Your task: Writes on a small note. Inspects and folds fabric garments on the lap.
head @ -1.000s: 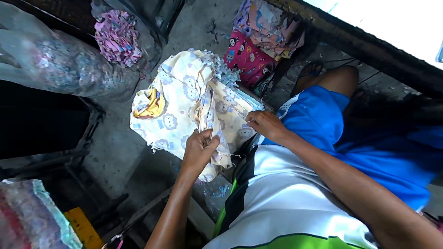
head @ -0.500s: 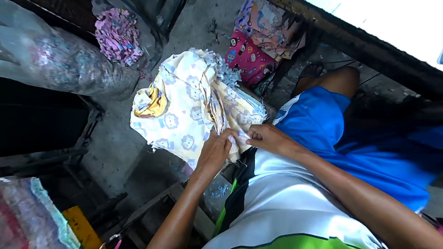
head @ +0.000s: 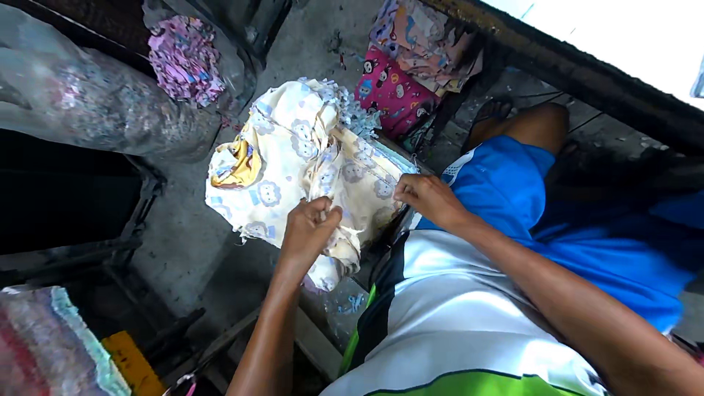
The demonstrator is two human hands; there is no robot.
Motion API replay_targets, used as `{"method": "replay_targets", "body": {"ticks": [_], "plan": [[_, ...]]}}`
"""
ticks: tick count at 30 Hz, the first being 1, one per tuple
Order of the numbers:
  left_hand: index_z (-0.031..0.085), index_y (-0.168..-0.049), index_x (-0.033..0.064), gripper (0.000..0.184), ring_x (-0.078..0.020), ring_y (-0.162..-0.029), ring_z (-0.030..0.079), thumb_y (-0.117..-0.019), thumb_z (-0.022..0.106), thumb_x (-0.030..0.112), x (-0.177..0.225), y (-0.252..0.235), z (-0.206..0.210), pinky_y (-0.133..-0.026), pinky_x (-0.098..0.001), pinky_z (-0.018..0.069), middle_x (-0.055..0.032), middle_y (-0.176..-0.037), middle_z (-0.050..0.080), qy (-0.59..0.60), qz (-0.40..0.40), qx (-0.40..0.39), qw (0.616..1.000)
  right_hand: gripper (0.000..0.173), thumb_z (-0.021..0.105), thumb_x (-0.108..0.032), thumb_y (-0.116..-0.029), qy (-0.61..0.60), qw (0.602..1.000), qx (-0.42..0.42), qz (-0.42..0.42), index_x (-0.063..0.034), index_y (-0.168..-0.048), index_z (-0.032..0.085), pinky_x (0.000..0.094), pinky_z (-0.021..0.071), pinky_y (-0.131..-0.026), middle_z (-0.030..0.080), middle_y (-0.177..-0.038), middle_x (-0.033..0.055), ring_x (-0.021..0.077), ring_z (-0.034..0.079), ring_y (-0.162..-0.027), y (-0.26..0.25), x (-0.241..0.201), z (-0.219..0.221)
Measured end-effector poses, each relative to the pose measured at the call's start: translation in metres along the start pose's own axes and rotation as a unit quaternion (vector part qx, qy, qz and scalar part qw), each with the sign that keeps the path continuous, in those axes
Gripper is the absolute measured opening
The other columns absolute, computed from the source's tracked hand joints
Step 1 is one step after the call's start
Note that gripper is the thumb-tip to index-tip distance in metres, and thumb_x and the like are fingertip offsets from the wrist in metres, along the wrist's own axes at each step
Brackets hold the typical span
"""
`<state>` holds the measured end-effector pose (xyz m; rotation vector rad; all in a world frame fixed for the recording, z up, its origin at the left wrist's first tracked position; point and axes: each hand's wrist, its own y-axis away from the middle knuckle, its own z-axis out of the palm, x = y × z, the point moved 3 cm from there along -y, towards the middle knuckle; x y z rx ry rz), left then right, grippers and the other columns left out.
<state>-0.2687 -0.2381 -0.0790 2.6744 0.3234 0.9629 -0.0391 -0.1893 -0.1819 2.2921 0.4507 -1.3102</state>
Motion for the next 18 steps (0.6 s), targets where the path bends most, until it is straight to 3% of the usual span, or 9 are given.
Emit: {"method": "replay_targets", "body": {"ticks": [2, 7, 11, 15, 18], "plan": [[0.054, -0.076, 0.0124, 0.025, -0.0087, -0.058, 0.044, -0.0988, 0.059, 0.021, 0.001, 0.004, -0.006, -0.054, -0.0269, 0.0366, 0.0002, -0.069, 0.047, 0.006, 0.001, 0.019, 1.0, 0.018, 0.064, -0.016, -0.1007, 0.046, 0.999, 0.013, 0.016, -0.0008, -0.109, 0.069, 0.0588, 0.0537, -0.079, 0.069, -0.102, 0.0187, 0.0371, 0.069, -0.092, -0.012, 0.007, 0.0], [0.051, -0.075, 0.014, 0.025, -0.008, -0.053, 0.041, -0.098, 0.058, 0.02, 0.002, 0.007, 0.005, -0.051, -0.026, 0.0338, 0.0025, -0.062, 0.042, -0.018, 0.024, 0.049, 0.998, 0.029, 0.072, -0.025, -0.0967, 0.129, 0.99, -0.011, 0.063, 0.0001, -0.111, 0.069, 0.0601, 0.0517, -0.079, 0.067, -0.111, 0.0207, 0.0404, 0.067, -0.099, -0.024, 0.002, 0.013], [0.052, -0.074, 0.0095, 0.025, -0.0138, -0.058, 0.045, -0.0955, 0.059, 0.018, 0.004, 0.005, 0.02, -0.055, -0.0324, 0.0366, -0.0011, -0.064, 0.043, -0.076, 0.07, 0.046, 0.994, 0.018, 0.068, -0.016, -0.0971, 0.116, 0.993, 0.022, 0.026, -0.0001, -0.105, 0.069, 0.0584, 0.0527, -0.074, 0.066, -0.103, 0.02, 0.0395, 0.068, -0.092, -0.019, 0.007, 0.015], [0.053, -0.073, 0.0087, 0.024, -0.0169, -0.06, 0.047, -0.0953, 0.059, 0.017, 0.004, 0.004, 0.032, -0.057, -0.0351, 0.0376, -0.0025, -0.064, 0.044, -0.103, 0.092, 0.034, 0.99, 0.026, 0.071, -0.021, -0.0962, 0.116, 0.993, 0.027, 0.014, -0.0022, -0.114, 0.068, 0.0571, 0.0538, -0.075, 0.066, -0.107, 0.0197, 0.0388, 0.068, -0.093, -0.02, 0.007, 0.017], [0.053, -0.073, 0.0092, 0.025, -0.0167, -0.061, 0.047, -0.095, 0.059, 0.018, 0.004, 0.004, 0.032, -0.058, -0.0347, 0.0374, -0.0019, -0.064, 0.043, -0.11, 0.094, 0.034, 0.989, 0.027, 0.072, -0.021, -0.0957, 0.133, 0.99, 0.04, 0.0, -0.001, -0.113, 0.067, 0.0563, 0.0546, -0.076, 0.065, -0.108, 0.021, 0.0397, 0.068, -0.094, -0.023, 0.005, 0.02]]}}
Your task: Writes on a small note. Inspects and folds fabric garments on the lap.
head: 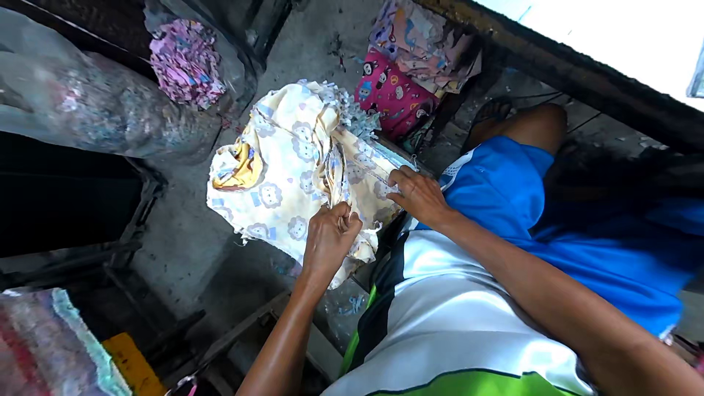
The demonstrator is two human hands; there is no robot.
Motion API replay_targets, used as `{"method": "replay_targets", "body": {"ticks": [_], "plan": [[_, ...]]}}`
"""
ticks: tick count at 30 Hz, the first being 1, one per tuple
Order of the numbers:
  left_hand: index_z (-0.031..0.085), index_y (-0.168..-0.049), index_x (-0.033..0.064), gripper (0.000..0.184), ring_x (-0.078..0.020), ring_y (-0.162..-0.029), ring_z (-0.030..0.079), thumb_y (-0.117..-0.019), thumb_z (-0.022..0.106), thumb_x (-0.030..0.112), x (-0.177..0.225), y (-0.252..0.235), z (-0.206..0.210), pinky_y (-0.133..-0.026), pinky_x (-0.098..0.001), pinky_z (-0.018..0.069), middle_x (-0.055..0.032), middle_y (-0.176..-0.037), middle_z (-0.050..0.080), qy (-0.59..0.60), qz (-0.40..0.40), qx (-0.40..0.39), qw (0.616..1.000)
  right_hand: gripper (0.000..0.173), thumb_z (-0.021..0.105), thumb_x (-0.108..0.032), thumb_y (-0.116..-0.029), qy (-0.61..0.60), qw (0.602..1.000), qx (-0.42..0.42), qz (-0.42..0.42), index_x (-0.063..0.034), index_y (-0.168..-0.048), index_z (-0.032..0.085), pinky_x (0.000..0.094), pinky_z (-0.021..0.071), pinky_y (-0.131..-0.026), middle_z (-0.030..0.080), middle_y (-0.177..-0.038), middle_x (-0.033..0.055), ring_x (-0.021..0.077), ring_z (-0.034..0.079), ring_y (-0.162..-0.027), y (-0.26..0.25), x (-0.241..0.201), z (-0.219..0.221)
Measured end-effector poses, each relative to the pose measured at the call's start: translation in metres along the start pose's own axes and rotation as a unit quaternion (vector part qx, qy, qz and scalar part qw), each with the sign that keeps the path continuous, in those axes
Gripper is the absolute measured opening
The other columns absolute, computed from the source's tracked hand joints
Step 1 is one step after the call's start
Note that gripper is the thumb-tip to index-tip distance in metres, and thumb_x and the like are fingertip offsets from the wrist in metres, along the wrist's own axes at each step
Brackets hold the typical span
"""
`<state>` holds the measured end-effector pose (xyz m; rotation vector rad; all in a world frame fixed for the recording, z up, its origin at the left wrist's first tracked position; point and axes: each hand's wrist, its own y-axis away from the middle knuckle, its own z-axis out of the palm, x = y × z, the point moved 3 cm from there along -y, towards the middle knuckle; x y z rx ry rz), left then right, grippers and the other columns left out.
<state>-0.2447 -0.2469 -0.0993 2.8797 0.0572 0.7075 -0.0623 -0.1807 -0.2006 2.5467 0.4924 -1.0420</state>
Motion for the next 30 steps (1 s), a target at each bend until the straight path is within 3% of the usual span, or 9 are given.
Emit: {"method": "replay_targets", "body": {"ticks": [9, 17, 19, 21, 23, 26, 30], "plan": [[0.052, -0.072, 0.009, 0.026, -0.0171, -0.062, 0.046, -0.0948, 0.06, 0.018, 0.001, 0.0, 0.004, -0.058, -0.0338, 0.036, -0.0021, -0.064, 0.042, -0.014, 0.007, -0.006, 1.0, 0.023, 0.07, -0.016, -0.0969, 0.013, 0.999, -0.01, -0.04, 0.0013, -0.113, 0.068, 0.0554, 0.0539, -0.086, 0.066, -0.109, 0.0219, 0.0395, 0.068, -0.098, -0.004, 0.007, 0.007], [0.049, -0.071, 0.0099, 0.026, -0.0174, -0.063, 0.048, -0.0894, 0.066, 0.015, 0.001, 0.001, 0.007, -0.058, -0.034, 0.0371, -0.0024, -0.065, 0.045, -0.007, 0.018, 0.007, 1.0, 0.018, 0.069, -0.015, -0.096, -0.06, 0.998, -0.032, 0.015, 0.0017, -0.102, 0.069, 0.0547, 0.0525, -0.08, 0.067, -0.099, 0.0185, 0.0355, 0.067, -0.092, 0.004, 0.009, -0.003], [0.052, -0.08, 0.0068, 0.019, -0.0229, -0.068, 0.054, -0.0906, 0.068, 0.011, 0.003, 0.001, 0.009, -0.06, -0.0393, 0.0432, -0.0078, -0.073, 0.051, 0.002, 0.008, -0.012, 1.0, 0.017, 0.068, -0.014, -0.0964, -0.109, 0.993, -0.043, 0.031, 0.0017, -0.104, 0.068, 0.0532, 0.0538, -0.079, 0.068, -0.094, 0.0176, 0.0329, 0.067, -0.087, 0.008, 0.008, -0.006], [0.059, -0.104, 0.0047, 0.01, -0.0299, -0.072, 0.06, -0.0956, 0.063, 0.009, 0.005, -0.001, 0.012, -0.062, -0.047, 0.0506, -0.015, -0.086, 0.059, -0.007, 0.004, -0.05, 0.999, 0.017, 0.067, -0.012, -0.0975, -0.148, 0.987, -0.05, 0.041, 0.002, -0.107, 0.07, 0.0499, 0.0543, -0.079, 0.069, -0.09, 0.0168, 0.0302, 0.067, -0.083, 0.013, 0.006, -0.007], [0.068, -0.12, 0.0101, 0.024, -0.0362, -0.077, 0.063, -0.0994, 0.057, 0.008, 0.009, -0.002, 0.015, -0.066, -0.0517, 0.0529, -0.0209, -0.095, 0.062, -0.03, -0.003, -0.085, 0.996, 0.015, 0.069, -0.011, -0.0968, -0.165, 0.985, -0.035, 0.029, 0.0018, -0.104, 0.072, 0.0469, 0.0545, -0.078, 0.069, -0.09, 0.0169, 0.0287, 0.067, -0.082, 0.016, 0.001, -0.008], [0.076, -0.11, 0.0167, 0.024, -0.0351, -0.084, 0.061, -0.1045, 0.053, 0.011, 0.011, -0.004, 0.017, -0.069, -0.05, 0.0508, -0.0186, -0.093, 0.06, -0.048, -0.047, -0.132, 0.989, 0.015, 0.072, -0.014, -0.096, -0.191, 0.981, -0.044, -0.003, 0.0003, -0.101, 0.072, 0.0406, 0.0547, -0.075, 0.067, -0.091, 0.0135, 0.0232, 0.064, -0.079, 0.021, -0.012, -0.015], [0.076, -0.104, 0.0071, 0.042, -0.0361, -0.087, 0.063, -0.1064, 0.044, 0.034, 0.011, -0.008, 0.021, -0.076, -0.0571, 0.049, -0.0172, -0.088, 0.065, -0.01, -0.079, -0.113, 0.99, 0.012, 0.075, -0.01, -0.0914, -0.239, 0.967, -0.043, -0.076, -0.0005, -0.088, 0.069, 0.0316, 0.0545, -0.066, 0.064, -0.086, 0.0085, 0.0147, 0.061, -0.071, 0.039, -0.042, -0.022]]}}
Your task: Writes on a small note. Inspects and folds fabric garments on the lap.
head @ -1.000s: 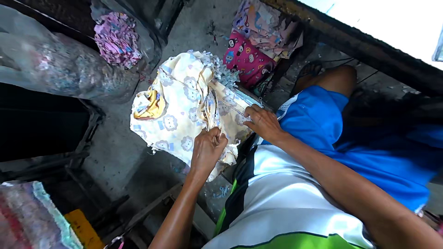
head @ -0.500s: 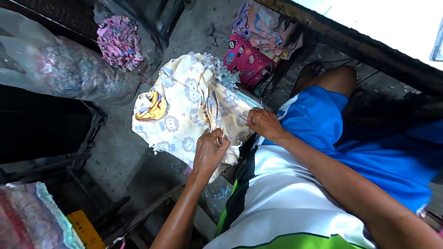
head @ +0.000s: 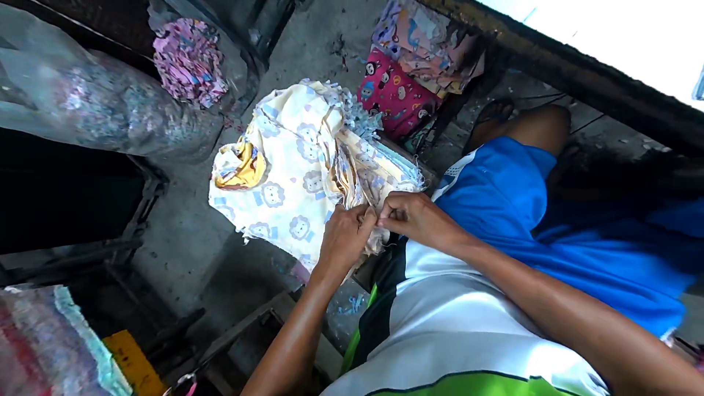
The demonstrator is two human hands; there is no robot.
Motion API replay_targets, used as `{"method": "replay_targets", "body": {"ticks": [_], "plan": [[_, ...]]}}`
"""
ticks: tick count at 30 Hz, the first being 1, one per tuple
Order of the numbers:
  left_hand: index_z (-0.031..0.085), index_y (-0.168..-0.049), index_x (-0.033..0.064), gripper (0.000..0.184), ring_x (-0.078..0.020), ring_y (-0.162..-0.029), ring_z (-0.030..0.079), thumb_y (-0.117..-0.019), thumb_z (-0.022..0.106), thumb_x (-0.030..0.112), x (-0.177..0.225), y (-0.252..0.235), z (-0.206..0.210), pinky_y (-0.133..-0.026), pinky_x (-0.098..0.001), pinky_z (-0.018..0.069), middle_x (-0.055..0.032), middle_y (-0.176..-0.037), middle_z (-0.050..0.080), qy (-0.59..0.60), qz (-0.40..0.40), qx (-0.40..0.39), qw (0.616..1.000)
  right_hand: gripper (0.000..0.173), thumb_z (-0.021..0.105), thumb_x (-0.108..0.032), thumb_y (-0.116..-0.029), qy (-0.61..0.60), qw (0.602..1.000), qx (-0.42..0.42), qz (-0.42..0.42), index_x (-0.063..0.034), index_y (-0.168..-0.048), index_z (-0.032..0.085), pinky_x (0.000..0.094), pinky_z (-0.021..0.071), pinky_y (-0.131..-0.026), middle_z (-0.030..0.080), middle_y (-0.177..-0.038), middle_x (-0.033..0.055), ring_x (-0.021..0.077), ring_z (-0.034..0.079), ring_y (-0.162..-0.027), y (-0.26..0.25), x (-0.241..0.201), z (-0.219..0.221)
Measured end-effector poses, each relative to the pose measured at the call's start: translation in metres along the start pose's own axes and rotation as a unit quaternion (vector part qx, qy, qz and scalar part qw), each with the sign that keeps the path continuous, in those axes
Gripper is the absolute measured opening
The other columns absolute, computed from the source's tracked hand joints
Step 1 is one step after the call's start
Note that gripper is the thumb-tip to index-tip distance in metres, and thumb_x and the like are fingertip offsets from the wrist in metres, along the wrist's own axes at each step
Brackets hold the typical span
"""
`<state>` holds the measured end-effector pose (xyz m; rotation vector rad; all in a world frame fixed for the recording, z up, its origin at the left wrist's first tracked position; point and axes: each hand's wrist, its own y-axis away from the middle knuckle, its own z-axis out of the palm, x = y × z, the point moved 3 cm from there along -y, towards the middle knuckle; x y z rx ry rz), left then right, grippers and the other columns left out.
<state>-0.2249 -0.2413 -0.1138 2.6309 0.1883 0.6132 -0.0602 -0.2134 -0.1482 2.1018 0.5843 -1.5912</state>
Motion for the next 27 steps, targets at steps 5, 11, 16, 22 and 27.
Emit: {"method": "replay_targets", "body": {"ticks": [5, 11, 16, 22, 27], "plan": [[0.07, -0.085, 0.0071, 0.027, -0.0281, -0.077, 0.059, -0.1011, 0.062, 0.027, -0.012, -0.006, -0.008, -0.069, -0.0504, 0.0463, -0.0116, -0.078, 0.059, 0.065, -0.006, 0.015, 0.998, 0.011, 0.068, -0.009, -0.0966, -0.018, 0.997, -0.037, -0.06, -0.0001, -0.094, 0.074, 0.0278, 0.0552, -0.072, 0.067, -0.088, 0.0088, 0.0129, 0.064, -0.077, -0.001, -0.003, 0.009], [0.065, -0.092, 0.008, 0.028, -0.008, -0.058, 0.044, -0.1063, 0.053, 0.029, -0.041, 0.009, -0.058, -0.054, -0.0278, 0.0389, -0.0009, -0.071, 0.05, 0.163, -0.035, 0.064, 0.984, 0.022, 0.055, -0.015, -0.1049, 0.101, 0.993, -0.022, 0.048, -0.0008, -0.108, 0.072, 0.0555, 0.0558, -0.084, 0.073, -0.098, 0.0169, 0.0333, 0.071, -0.091, -0.025, 0.021, -0.006], [0.055, -0.075, 0.018, 0.031, -0.0007, -0.046, 0.036, -0.1052, 0.053, 0.025, -0.041, 0.015, -0.072, -0.045, -0.0174, 0.0304, 0.0075, -0.059, 0.043, 0.21, -0.041, 0.123, 0.969, 0.047, 0.058, -0.043, -0.1035, 0.247, 0.952, -0.029, 0.181, 0.0025, -0.097, 0.069, 0.0585, 0.0505, -0.078, 0.069, -0.095, 0.0222, 0.0407, 0.068, -0.096, -0.056, 0.024, -0.001], [0.056, -0.077, 0.0182, 0.03, -0.0005, -0.047, 0.036, -0.1057, 0.052, 0.026, -0.051, 0.016, -0.081, -0.045, -0.0174, 0.0307, 0.0078, -0.06, 0.043, 0.2, -0.047, 0.136, 0.969, 0.021, 0.061, -0.019, -0.1007, 0.155, 0.969, -0.021, 0.19, 0.0005, -0.102, 0.066, 0.059, 0.05, -0.076, 0.068, -0.097, 0.0204, 0.0386, 0.067, -0.095, -0.059, 0.042, 0.0], [0.064, -0.085, 0.0079, 0.024, -0.0102, -0.054, 0.044, -0.1023, 0.056, 0.022, -0.036, 0.016, -0.073, -0.051, -0.03, 0.0396, -0.001, -0.065, 0.048, 0.11, -0.019, 0.116, 0.987, 0.013, 0.066, -0.013, -0.0962, 0.004, 0.995, 0.046, 0.09, 0.0001, -0.095, 0.066, 0.0453, 0.051, -0.067, 0.064, -0.08, 0.0132, 0.0246, 0.062, -0.071, -0.032, 0.044, -0.01]]}}
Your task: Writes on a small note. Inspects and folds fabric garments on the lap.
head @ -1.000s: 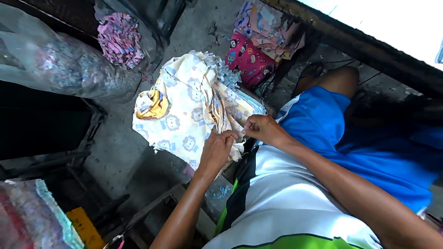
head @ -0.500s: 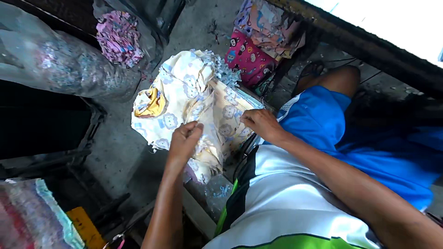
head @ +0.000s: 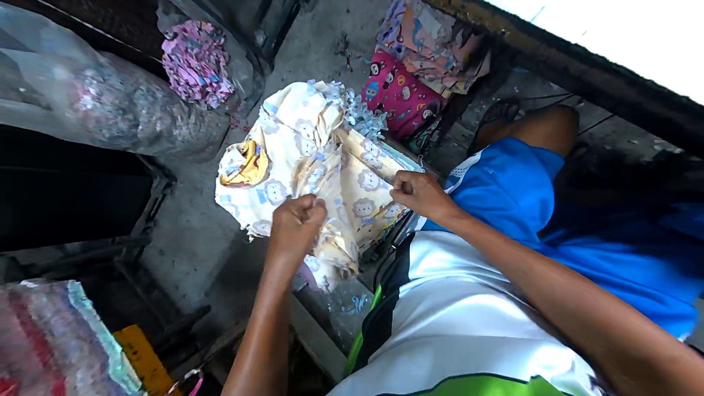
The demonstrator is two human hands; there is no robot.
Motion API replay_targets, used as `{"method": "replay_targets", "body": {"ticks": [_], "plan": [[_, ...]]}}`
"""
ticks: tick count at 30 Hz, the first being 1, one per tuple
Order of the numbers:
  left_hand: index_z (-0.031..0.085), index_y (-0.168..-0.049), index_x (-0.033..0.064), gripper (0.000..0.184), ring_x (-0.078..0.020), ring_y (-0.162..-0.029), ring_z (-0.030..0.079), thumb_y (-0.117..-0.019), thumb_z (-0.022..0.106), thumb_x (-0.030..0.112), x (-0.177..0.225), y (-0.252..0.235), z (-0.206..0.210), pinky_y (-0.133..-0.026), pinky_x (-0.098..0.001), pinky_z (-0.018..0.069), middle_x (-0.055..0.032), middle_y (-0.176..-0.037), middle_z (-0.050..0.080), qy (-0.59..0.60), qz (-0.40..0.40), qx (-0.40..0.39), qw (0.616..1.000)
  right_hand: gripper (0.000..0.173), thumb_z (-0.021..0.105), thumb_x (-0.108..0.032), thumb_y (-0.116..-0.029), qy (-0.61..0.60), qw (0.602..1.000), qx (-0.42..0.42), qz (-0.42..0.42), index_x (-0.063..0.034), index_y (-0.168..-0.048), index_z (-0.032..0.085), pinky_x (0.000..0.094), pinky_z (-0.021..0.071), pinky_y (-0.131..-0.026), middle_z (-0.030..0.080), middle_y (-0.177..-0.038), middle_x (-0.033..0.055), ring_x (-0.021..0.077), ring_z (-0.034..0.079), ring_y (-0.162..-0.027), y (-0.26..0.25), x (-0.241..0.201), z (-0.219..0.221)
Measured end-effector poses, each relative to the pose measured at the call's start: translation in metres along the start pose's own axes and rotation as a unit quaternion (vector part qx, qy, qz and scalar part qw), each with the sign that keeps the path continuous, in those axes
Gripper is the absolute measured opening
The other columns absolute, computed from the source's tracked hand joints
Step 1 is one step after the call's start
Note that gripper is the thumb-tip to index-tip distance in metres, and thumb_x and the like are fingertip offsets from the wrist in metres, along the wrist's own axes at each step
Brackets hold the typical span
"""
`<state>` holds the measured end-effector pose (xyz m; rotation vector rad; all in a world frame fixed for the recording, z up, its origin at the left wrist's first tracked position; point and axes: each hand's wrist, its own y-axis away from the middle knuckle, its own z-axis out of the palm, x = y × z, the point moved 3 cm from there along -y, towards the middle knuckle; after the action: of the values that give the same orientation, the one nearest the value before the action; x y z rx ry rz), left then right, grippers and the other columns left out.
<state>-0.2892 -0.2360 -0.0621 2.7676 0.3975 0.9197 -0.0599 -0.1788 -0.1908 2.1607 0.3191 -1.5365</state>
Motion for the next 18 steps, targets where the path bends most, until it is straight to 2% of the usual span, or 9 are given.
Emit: {"method": "replay_targets", "body": {"ticks": [1, 3, 5, 9, 11, 14, 16, 18], "plan": [[0.067, -0.087, 0.0049, 0.024, -0.0161, -0.058, 0.049, -0.1019, 0.057, 0.022, 0.003, 0.001, 0.009, -0.055, -0.0371, 0.0433, -0.0054, -0.068, 0.052, -0.026, 0.007, -0.012, 1.0, 0.013, 0.066, -0.013, -0.0971, -0.018, 0.999, 0.009, -0.028, -0.0005, -0.094, 0.065, 0.041, 0.0508, -0.062, 0.063, -0.076, 0.0115, 0.0213, 0.06, -0.065, 0.011, -0.005, -0.001], [0.071, -0.094, 0.0026, 0.028, -0.0278, -0.07, 0.059, -0.1027, 0.058, 0.026, 0.006, 0.003, 0.031, -0.064, -0.0502, 0.0505, -0.014, -0.079, 0.06, -0.072, 0.012, -0.053, 0.996, 0.011, 0.065, -0.01, -0.0963, -0.019, 0.996, 0.019, -0.087, -0.0008, -0.091, 0.065, 0.0359, 0.0532, -0.058, 0.063, -0.076, 0.0095, 0.0174, 0.061, -0.062, 0.029, -0.016, -0.001], [0.074, -0.1, 0.0022, 0.031, -0.0362, -0.083, 0.064, -0.1039, 0.058, 0.029, 0.01, 0.002, 0.052, -0.074, -0.0584, 0.052, -0.0199, -0.088, 0.063, -0.096, 0.02, -0.093, 0.991, 0.008, 0.066, -0.007, -0.0937, 0.011, 0.99, 0.019, -0.137, 0.0001, -0.089, 0.066, 0.0359, 0.0556, -0.063, 0.064, -0.083, 0.0104, 0.0183, 0.063, -0.069, 0.038, -0.028, 0.005], [0.075, -0.102, 0.0013, 0.039, -0.0377, -0.087, 0.064, -0.1081, 0.048, 0.03, 0.022, 0.002, 0.07, -0.076, -0.0582, 0.0505, -0.0199, -0.089, 0.063, -0.118, 0.019, -0.087, 0.989, 0.004, 0.068, 0.0, -0.0885, 0.058, 0.973, 0.026, -0.223, 0.0003, -0.085, 0.067, 0.0331, 0.0544, -0.06, 0.062, -0.082, 0.01, 0.0181, 0.062, -0.067, 0.04, -0.049, 0.024], [0.074, -0.099, 0.0002, 0.046, -0.0364, -0.085, 0.063, -0.1097, 0.044, 0.034, 0.022, -0.001, 0.071, -0.076, -0.0576, 0.0489, -0.0185, -0.086, 0.063, -0.107, 0.002, -0.081, 0.991, 0.004, 0.068, 0.0, -0.0884, 0.077, 0.963, 0.036, -0.256, -0.0001, -0.085, 0.067, 0.0331, 0.054, -0.059, 0.063, -0.083, 0.0101, 0.0184, 0.062, -0.066, 0.039, -0.053, 0.027], [0.076, -0.099, 0.0066, 0.035, -0.0267, -0.078, 0.059, -0.1062, 0.055, 0.034, 0.014, -0.007, 0.068, -0.071, -0.0499, 0.0465, -0.0112, -0.082, 0.061, -0.059, -0.006, -0.094, 0.994, 0.002, 0.067, 0.0, -0.089, 0.099, 0.956, 0.025, -0.275, -0.0003, -0.09, 0.069, 0.0366, 0.0562, -0.062, 0.067, -0.089, 0.0116, 0.0217, 0.066, -0.07, 0.039, -0.051, 0.028], [0.074, -0.09, 0.009, 0.023, -0.0261, -0.079, 0.057, -0.1007, 0.064, 0.027, 0.009, -0.01, 0.065, -0.07, -0.049, 0.0444, -0.01, -0.08, 0.06, -0.047, 0.001, -0.094, 0.994, 0.004, 0.066, -0.002, -0.0929, 0.099, 0.959, 0.0, -0.266, -0.0004, -0.093, 0.07, 0.0376, 0.0572, -0.063, 0.066, -0.089, 0.0112, 0.022, 0.067, -0.072, 0.036, -0.048, 0.028], [0.072, -0.087, 0.0084, 0.02, -0.0261, -0.079, 0.059, -0.0985, 0.068, 0.024, 0.009, -0.01, 0.059, -0.07, -0.0493, 0.0459, -0.0111, -0.082, 0.061, -0.045, 0.009, -0.092, 0.995, 0.009, 0.065, -0.008, -0.0976, 0.085, 0.968, -0.043, -0.232, -0.0004, -0.098, 0.071, 0.0412, 0.0589, -0.071, 0.068, -0.094, 0.0122, 0.0236, 0.069, -0.079, 0.03, -0.043, 0.022]]}}
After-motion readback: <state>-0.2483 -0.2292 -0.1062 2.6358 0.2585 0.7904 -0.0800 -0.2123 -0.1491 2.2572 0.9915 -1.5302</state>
